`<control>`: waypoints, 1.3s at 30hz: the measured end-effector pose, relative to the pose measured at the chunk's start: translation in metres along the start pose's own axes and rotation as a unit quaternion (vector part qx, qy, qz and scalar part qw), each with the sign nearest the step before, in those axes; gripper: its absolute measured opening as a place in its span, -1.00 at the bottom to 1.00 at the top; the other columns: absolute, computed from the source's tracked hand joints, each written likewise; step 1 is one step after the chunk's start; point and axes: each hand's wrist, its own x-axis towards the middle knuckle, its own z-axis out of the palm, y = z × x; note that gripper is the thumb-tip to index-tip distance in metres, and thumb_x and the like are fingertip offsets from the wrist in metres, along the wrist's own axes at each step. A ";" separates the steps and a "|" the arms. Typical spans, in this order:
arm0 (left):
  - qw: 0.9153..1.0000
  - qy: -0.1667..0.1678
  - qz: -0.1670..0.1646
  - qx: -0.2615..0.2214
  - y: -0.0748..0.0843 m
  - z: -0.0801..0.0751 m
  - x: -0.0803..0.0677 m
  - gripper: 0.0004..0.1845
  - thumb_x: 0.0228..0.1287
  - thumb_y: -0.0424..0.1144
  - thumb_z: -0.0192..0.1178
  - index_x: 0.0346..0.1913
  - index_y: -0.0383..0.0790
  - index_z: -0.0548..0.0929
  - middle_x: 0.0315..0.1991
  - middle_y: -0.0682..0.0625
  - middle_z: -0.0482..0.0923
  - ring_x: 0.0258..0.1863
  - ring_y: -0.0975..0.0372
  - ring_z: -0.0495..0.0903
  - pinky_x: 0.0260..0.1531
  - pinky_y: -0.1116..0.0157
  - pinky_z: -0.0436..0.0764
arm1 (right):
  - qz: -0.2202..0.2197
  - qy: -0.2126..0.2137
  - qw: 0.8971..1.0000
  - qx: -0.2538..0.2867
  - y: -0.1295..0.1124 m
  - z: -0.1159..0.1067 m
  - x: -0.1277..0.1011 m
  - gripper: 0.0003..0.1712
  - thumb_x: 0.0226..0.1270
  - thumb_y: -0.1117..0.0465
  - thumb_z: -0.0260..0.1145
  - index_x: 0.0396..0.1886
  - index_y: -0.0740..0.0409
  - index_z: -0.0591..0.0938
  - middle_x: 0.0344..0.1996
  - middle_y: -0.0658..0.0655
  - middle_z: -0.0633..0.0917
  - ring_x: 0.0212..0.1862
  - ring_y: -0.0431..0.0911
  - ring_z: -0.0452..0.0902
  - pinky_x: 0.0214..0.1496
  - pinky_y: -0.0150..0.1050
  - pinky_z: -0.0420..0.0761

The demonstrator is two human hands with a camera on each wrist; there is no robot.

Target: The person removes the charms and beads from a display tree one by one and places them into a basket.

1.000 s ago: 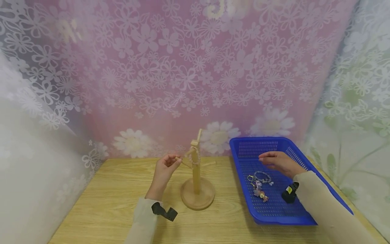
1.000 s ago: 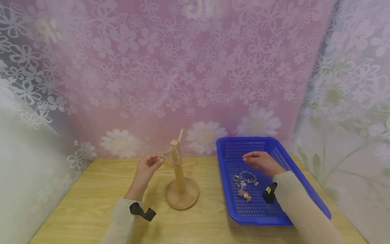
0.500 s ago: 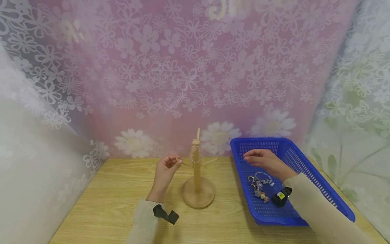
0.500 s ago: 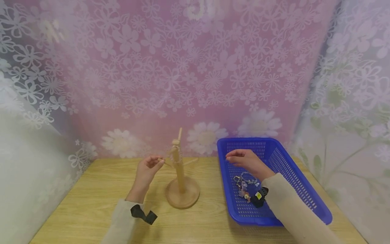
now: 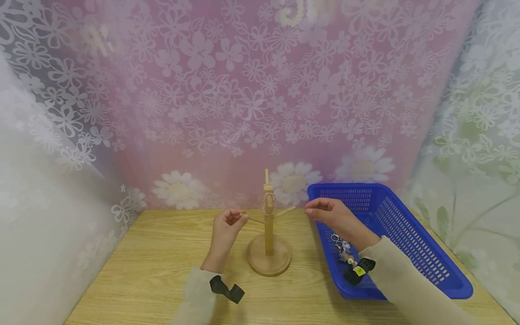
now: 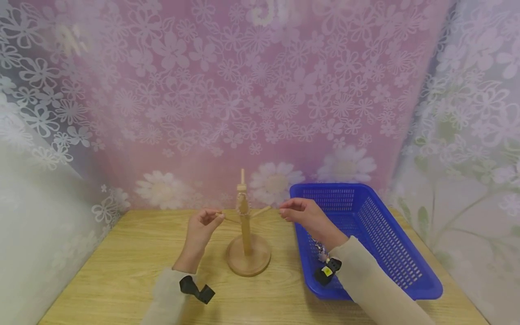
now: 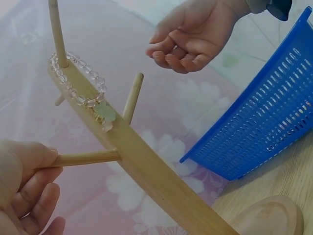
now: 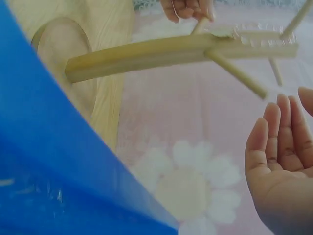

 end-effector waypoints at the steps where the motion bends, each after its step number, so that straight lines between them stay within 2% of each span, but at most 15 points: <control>1: 1.000 0.001 -0.002 -0.002 0.000 0.001 0.000 -0.84 0.15 -0.37 0.32 -0.27 -0.40 0.60 -0.40 0.06 0.58 -0.39 0.30 0.55 -0.32 0.40 0.54 | -0.004 0.001 1.000 0.000 0.000 0.003 0.000 -0.73 0.29 0.14 0.30 -0.10 0.20 0.61 -0.16 -0.06 0.63 -0.07 -0.12 0.53 0.07 -0.16 0.49; 5: 1.000 0.006 -0.016 -0.008 -0.001 0.001 0.001 -0.84 0.14 -0.38 0.32 -0.26 -0.39 0.61 -0.42 0.08 0.56 -0.40 0.31 0.53 -0.35 0.41 0.52 | -0.020 0.003 1.000 0.004 -0.002 0.015 0.001 -0.76 0.28 0.15 0.31 -0.11 0.16 0.63 -0.16 -0.04 0.64 -0.07 -0.10 0.54 0.01 -0.21 0.51; 9: 1.000 0.006 -0.027 -0.010 0.003 0.001 0.001 -0.82 0.15 -0.38 0.31 -0.22 -0.42 0.62 -0.44 0.08 0.54 -0.42 0.31 0.51 -0.36 0.40 0.50 | -0.029 0.020 0.999 -0.015 -0.004 0.027 0.000 -0.73 0.28 0.18 0.31 -0.09 0.22 0.62 -0.12 0.03 0.64 -0.07 -0.13 0.57 0.05 -0.13 0.52; 11: 1.000 0.005 -0.029 -0.006 0.011 0.002 -0.003 -0.81 0.16 -0.39 0.30 -0.21 -0.44 0.61 -0.44 0.09 0.53 -0.42 0.31 0.49 -0.36 0.39 0.49 | -0.035 0.031 0.999 -0.021 -0.006 0.033 0.000 -0.70 0.28 0.19 0.30 -0.07 0.29 0.61 -0.11 0.10 0.64 -0.07 -0.12 0.57 0.07 -0.04 0.51; 16: 1.000 0.004 -0.029 0.004 0.030 0.004 -0.011 -0.81 0.17 -0.40 0.27 -0.20 -0.48 0.61 -0.44 0.09 0.50 -0.42 0.31 0.48 -0.34 0.37 0.49 | -0.046 0.056 0.997 -0.023 -0.005 0.045 0.002 -0.66 0.28 0.19 0.31 -0.05 0.35 0.59 -0.09 0.18 0.65 -0.07 -0.09 0.59 0.05 -0.10 0.53; 19: 0.999 0.004 -0.032 0.004 0.029 0.003 -0.010 -0.81 0.18 -0.39 0.28 -0.20 -0.47 0.61 -0.43 0.09 0.49 -0.41 0.31 0.47 -0.35 0.38 0.48 | -0.049 0.078 0.995 -0.031 -0.006 0.052 0.004 -0.68 0.27 0.19 0.32 -0.07 0.32 0.61 -0.10 0.17 0.66 -0.07 -0.10 0.60 0.00 -0.22 0.56; 28: 0.999 -0.003 -0.033 0.001 0.029 0.002 -0.010 -0.81 0.19 -0.39 0.27 -0.19 -0.46 0.61 -0.44 0.09 0.50 -0.42 0.30 0.48 -0.35 0.37 0.48 | -0.083 0.133 0.987 -0.044 -0.007 0.069 0.006 -0.72 0.25 0.26 0.33 -0.09 0.32 0.63 -0.17 0.23 0.67 -0.19 -0.16 0.62 -0.12 -0.34 0.58; 35: 0.999 -0.005 -0.033 -0.006 0.029 0.003 -0.010 -0.82 0.19 -0.42 0.26 -0.19 -0.48 0.59 -0.44 0.09 0.50 -0.43 0.32 0.48 -0.35 0.37 0.49 | -0.093 0.161 0.981 -0.062 -0.007 0.080 0.008 -0.74 0.22 0.28 0.35 -0.11 0.30 0.64 -0.23 0.17 0.69 -0.19 -0.09 0.61 -0.13 -0.32 0.57; 39: 0.999 -0.005 -0.036 -0.006 0.028 0.003 -0.010 -0.84 0.19 -0.42 0.26 -0.20 -0.46 0.60 -0.43 0.09 0.51 -0.42 0.32 0.48 -0.35 0.39 0.49 | -0.102 0.183 0.974 -0.085 -0.005 0.085 0.007 -0.74 0.19 0.29 0.37 -0.13 0.29 0.65 -0.25 0.14 0.70 -0.20 -0.07 0.62 -0.14 -0.29 0.58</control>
